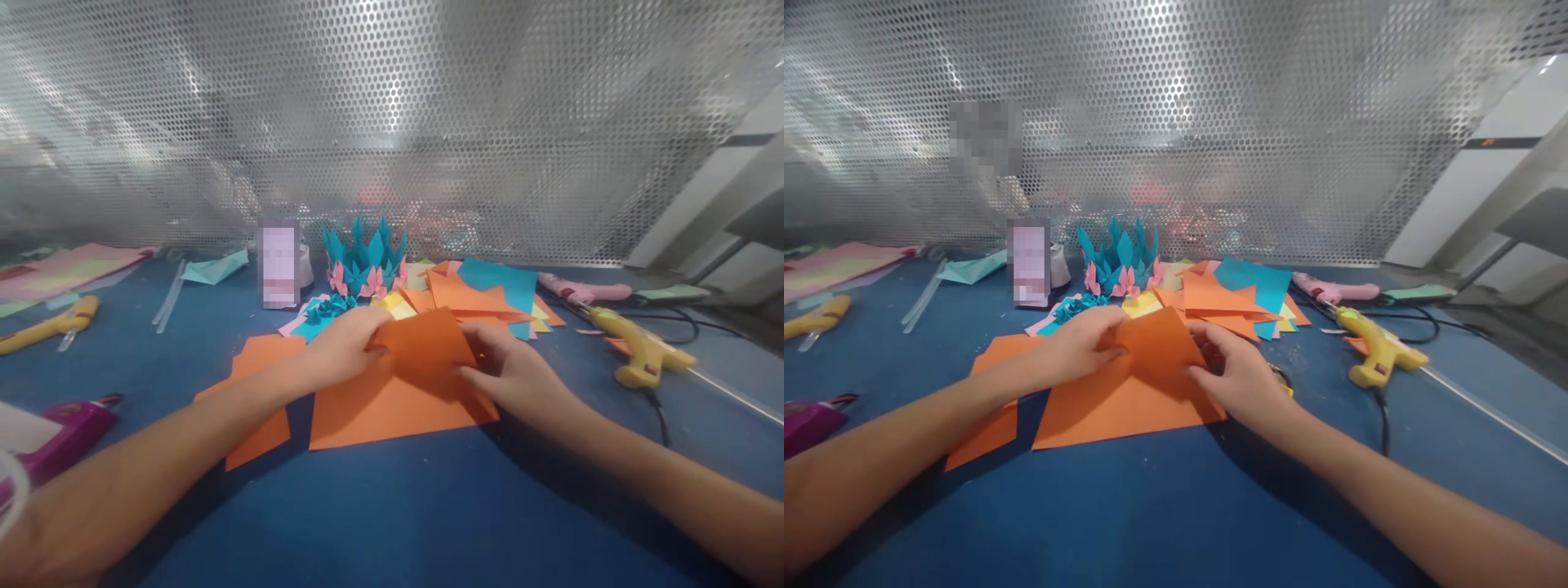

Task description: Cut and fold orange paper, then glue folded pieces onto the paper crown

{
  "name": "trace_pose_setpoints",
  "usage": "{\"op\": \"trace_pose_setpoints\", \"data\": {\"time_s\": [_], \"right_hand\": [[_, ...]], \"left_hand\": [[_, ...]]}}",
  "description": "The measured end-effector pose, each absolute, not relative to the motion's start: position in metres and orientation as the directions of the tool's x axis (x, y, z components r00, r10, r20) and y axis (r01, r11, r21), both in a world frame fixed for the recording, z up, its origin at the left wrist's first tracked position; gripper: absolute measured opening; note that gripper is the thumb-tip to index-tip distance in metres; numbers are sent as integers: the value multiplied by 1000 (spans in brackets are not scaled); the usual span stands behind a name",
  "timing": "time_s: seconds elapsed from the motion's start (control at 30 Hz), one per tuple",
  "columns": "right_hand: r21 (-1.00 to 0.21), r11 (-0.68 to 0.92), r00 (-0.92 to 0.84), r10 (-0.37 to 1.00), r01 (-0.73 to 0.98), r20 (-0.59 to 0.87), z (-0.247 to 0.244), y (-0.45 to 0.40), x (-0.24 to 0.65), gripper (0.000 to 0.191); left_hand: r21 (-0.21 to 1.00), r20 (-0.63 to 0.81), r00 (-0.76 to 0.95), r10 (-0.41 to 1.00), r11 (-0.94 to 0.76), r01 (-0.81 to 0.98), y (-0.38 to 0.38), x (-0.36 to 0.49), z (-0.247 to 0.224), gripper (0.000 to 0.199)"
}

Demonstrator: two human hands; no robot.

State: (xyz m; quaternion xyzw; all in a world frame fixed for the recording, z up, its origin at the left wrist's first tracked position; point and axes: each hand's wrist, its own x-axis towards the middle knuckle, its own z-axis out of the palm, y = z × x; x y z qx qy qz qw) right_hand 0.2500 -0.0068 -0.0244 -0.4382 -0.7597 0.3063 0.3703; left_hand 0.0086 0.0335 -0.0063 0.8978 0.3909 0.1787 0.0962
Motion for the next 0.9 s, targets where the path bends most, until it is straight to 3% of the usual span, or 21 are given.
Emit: {"op": "trace_pose_setpoints", "data": {"time_s": [0.07,0.17,0.23,0.37,0.47,0.57,0.7,0.9], "right_hand": [[-728,468,-332,881,502,338,-24,-8,250,35],[-649,488,-294,872,583,391,-23,-9,251,28],[-600,498,-290,863,626,414,-22,-9,252,26],[-494,583,-398,808,645,435,-21,-10,252,28],[-460,659,-477,750,595,457,-21,-10,252,35],[-437,699,-481,711,566,514,-20,-10,252,35],[-414,711,-431,686,569,585,-16,-13,251,34],[-360,740,-434,641,568,633,-18,-14,252,30]], "left_hand": [[325,311,607,731,-682,655,33,9,-9,34],[346,289,597,748,-663,664,35,7,-12,49],[352,263,598,757,-653,671,39,4,-15,48],[300,250,633,732,-680,669,47,0,-20,27],[312,204,657,725,-685,659,47,-1,-13,30],[468,67,683,728,-627,622,39,-3,7,41],[668,-197,810,552,-529,523,25,-5,36,52],[840,-253,719,647,-222,495,13,11,26,44]]}}
